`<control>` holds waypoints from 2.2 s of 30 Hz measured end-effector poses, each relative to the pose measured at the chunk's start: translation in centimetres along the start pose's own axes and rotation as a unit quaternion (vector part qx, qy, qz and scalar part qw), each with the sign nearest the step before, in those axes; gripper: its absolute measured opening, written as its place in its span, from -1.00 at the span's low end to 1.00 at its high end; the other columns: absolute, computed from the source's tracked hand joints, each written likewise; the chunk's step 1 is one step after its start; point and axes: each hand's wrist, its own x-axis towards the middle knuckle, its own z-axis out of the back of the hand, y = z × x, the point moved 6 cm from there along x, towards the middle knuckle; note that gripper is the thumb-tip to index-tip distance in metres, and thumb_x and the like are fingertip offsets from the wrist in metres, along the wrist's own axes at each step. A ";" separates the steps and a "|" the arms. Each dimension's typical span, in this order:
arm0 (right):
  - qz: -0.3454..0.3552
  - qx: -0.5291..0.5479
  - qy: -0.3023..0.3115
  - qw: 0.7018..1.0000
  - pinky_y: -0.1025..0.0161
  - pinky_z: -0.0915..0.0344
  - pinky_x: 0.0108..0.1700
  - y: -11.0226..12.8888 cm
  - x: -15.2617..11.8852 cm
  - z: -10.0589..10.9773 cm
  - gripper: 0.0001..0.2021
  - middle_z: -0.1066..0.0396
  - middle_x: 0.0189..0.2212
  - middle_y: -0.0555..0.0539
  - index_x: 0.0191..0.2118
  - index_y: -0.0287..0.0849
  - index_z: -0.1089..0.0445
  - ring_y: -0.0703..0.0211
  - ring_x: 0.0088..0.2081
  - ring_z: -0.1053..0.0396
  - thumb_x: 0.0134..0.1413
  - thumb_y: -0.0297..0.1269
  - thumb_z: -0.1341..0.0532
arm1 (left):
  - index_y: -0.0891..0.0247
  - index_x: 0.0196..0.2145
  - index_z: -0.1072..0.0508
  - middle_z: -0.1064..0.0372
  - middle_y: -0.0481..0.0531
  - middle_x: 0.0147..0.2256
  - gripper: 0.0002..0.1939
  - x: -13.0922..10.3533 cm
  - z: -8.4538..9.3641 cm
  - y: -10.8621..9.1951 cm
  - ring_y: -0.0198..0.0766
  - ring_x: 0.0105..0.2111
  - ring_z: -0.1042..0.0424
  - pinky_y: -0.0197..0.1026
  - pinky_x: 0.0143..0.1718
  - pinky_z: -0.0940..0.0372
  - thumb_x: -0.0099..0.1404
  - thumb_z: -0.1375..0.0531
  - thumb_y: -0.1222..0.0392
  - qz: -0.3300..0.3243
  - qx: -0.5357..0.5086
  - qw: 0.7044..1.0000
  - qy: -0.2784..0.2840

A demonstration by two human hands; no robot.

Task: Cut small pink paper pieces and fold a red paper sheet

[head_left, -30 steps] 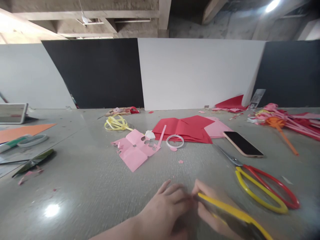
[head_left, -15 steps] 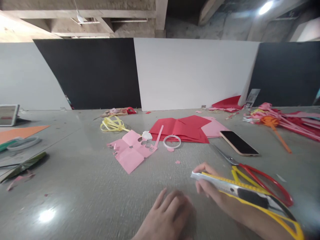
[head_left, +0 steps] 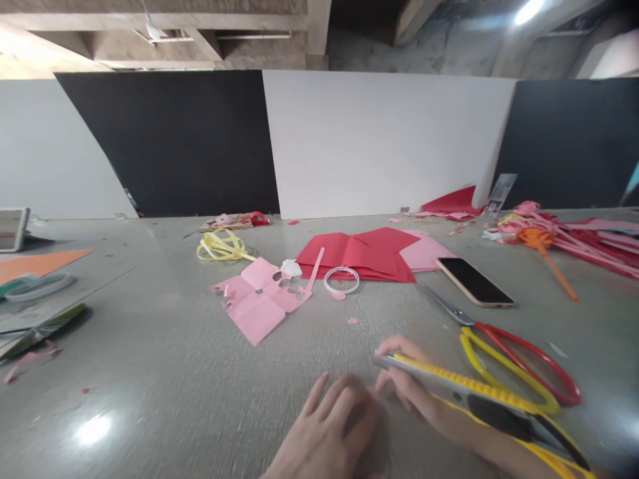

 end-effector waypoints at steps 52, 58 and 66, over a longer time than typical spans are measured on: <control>0.032 0.009 0.014 0.999 0.30 -0.19 -0.48 1.7 -0.2 -0.5 -0.91 -0.49 -0.52 0.09 -0.30 -0.03 -0.13 0.21 -0.57 -0.35 0.08 -0.21 0.03 | 0.43 -0.08 -0.34 -0.36 0.12 -0.08 -0.71 -0.8 1.9 -0.5 -0.14 -0.10 -0.34 -0.10 -0.07 -0.26 0.30 -0.01 0.24 -0.050 -0.005 0.987 -0.151; -0.063 0.063 0.065 0.994 0.37 -0.06 -0.57 -0.3 0.2 -0.2 -0.84 -0.21 -0.64 0.14 -0.30 -0.06 -0.15 0.27 -0.60 -0.16 0.18 -0.16 0.09 | 0.45 -0.09 -0.34 -0.38 0.12 -0.12 -0.70 -0.8 1.9 -0.5 -0.15 -0.13 -0.35 -0.12 -0.07 -0.25 0.27 -0.04 0.23 -0.047 -0.009 0.986 -0.157; -0.024 -0.036 0.146 0.988 0.29 -0.15 -0.29 0.5 0.9 0.2 -0.87 -0.31 -0.45 0.11 -0.34 -0.06 -0.27 0.22 -0.36 -0.28 0.04 -0.39 -0.01 | 0.46 -0.07 -0.33 -0.37 0.15 -0.10 -0.66 -0.7 1.5 -0.5 -0.11 -0.13 -0.35 -0.06 -0.05 -0.24 0.29 -0.02 0.18 -0.044 -0.005 0.991 -0.128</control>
